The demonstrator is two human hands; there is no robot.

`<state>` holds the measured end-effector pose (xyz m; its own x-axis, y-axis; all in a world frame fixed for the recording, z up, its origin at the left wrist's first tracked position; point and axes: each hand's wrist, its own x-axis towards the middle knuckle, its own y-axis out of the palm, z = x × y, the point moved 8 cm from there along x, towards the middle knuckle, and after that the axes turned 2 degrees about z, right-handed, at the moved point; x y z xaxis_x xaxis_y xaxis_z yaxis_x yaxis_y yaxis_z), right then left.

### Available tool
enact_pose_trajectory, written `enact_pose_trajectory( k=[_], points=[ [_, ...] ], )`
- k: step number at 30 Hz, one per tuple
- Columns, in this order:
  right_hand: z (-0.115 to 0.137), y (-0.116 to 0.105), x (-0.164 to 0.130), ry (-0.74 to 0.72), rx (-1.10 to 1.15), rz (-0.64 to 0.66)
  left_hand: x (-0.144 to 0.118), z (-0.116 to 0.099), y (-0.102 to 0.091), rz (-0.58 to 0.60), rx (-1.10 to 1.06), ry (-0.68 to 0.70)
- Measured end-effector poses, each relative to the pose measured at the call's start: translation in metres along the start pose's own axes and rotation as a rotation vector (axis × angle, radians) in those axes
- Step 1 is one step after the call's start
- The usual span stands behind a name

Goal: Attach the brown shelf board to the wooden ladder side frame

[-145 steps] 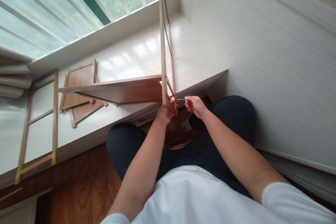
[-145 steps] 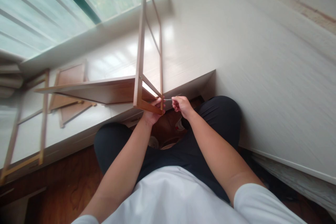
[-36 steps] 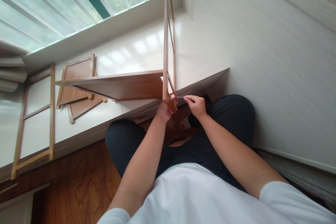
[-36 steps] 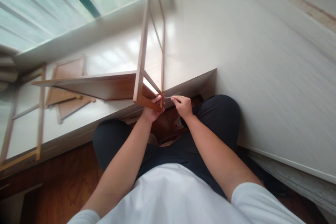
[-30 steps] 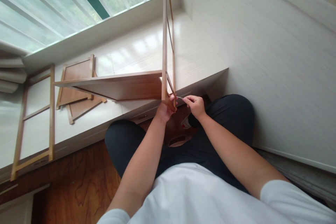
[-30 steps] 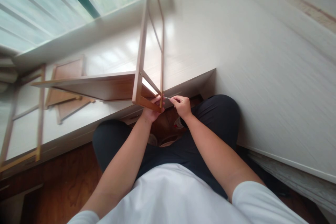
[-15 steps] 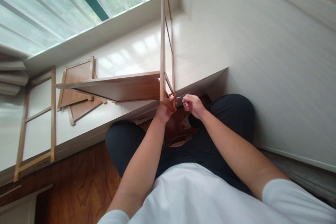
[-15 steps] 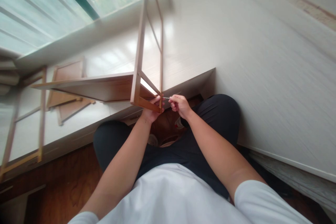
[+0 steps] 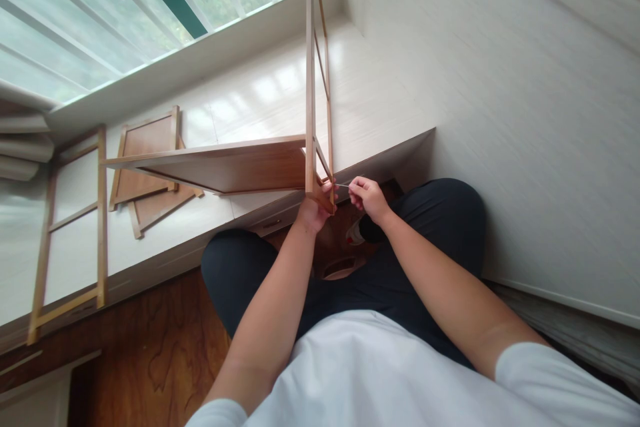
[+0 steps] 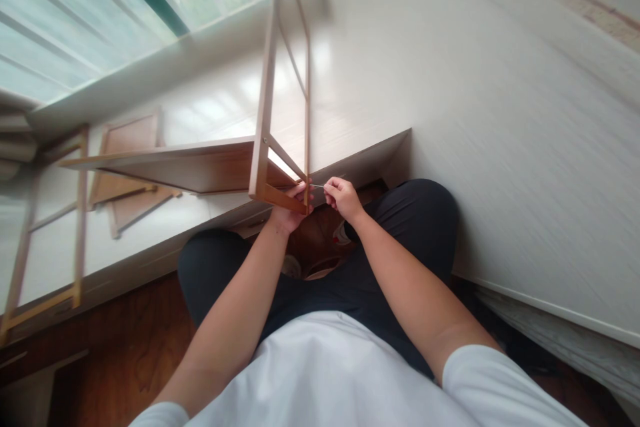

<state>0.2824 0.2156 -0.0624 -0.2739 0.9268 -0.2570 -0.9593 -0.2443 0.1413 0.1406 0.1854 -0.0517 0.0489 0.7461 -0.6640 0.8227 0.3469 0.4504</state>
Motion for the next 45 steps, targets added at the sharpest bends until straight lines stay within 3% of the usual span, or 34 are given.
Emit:
enact_pose_trajectory(
  k=[7, 13, 37, 45],
  points=[
    [0.027, -0.011, -0.009, -0.272, -0.343, -0.083, 0.000, 0.000, 0.000, 0.001, -0.001, 0.002],
    [0.034, -0.011, -0.013, -0.374, -0.491, -0.133, 0.000, 0.001, 0.000, 0.002, -0.003, 0.005],
    [0.035, -0.017, -0.016, -0.409, -0.562, -0.255, 0.001, 0.002, 0.000, -0.007, -0.019, -0.007],
    [0.035, -0.013, -0.014, -0.410, -0.576, -0.216, -0.001, 0.001, 0.001, -0.009, -0.011, -0.011]
  ],
)
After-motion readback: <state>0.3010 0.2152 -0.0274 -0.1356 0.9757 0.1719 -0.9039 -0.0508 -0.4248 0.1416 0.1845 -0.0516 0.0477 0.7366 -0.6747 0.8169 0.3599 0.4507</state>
